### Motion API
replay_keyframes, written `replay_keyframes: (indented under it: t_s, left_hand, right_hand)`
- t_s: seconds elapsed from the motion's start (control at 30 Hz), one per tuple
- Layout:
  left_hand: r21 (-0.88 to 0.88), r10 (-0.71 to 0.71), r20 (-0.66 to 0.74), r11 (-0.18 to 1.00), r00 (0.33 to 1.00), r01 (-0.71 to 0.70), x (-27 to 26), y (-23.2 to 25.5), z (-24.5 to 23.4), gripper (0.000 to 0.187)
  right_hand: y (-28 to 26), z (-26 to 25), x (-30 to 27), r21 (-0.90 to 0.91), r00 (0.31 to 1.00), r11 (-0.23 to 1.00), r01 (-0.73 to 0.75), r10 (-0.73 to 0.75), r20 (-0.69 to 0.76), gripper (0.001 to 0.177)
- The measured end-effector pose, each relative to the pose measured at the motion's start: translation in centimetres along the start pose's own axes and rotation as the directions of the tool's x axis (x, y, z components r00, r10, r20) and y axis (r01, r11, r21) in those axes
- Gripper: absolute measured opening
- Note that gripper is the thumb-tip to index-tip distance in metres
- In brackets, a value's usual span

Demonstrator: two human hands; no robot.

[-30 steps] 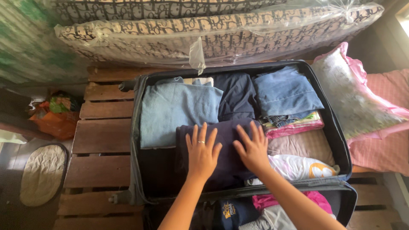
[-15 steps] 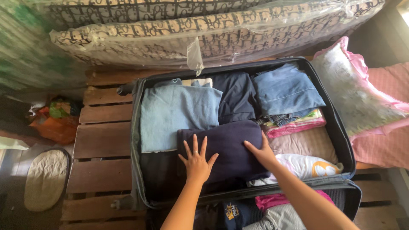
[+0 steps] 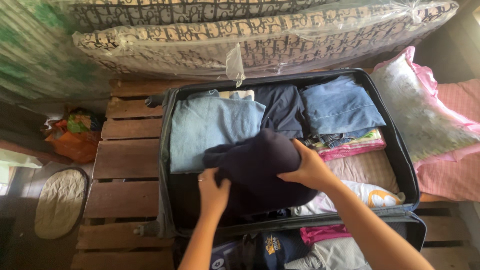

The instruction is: The person packs a suitcase by placing clothes inside, folding and smoothing a large dark fleece jacket, and then adding two pillows and a striped towel on top.

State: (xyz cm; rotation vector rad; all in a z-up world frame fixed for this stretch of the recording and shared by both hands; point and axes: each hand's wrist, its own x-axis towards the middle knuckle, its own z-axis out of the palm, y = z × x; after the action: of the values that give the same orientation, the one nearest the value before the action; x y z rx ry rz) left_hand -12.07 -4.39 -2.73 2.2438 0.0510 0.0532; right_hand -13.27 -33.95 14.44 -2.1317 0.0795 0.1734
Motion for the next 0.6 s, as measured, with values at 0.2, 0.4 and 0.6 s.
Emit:
replay_keyframes:
  t_s: [0.2,0.4,0.6]
  left_hand:
    - [-0.642,-0.479,0.608,0.173,0.633,0.747,4.0,-2.4,-7.6,0.115]
    - [-0.841,0.023,0.54,-0.029,0.841,0.54,4.1,-0.3,-11.6,0.098]
    - [-0.849,-0.474,0.386,0.152,0.791,0.505,3.7,-2.5,-12.7,0.075]
  right_hand:
    - [-12.9,-2.2,-1.9,-0.279,0.665,0.604,0.747,-0.685,0.298,0.052]
    - [-12.5,-0.5,-3.4,-0.225,0.158,0.049,0.973,-0.853,0.497,0.012]
    - [1.7,2.5,0.4,-0.218,0.289,0.207,0.954,-0.828,0.481,0.021]
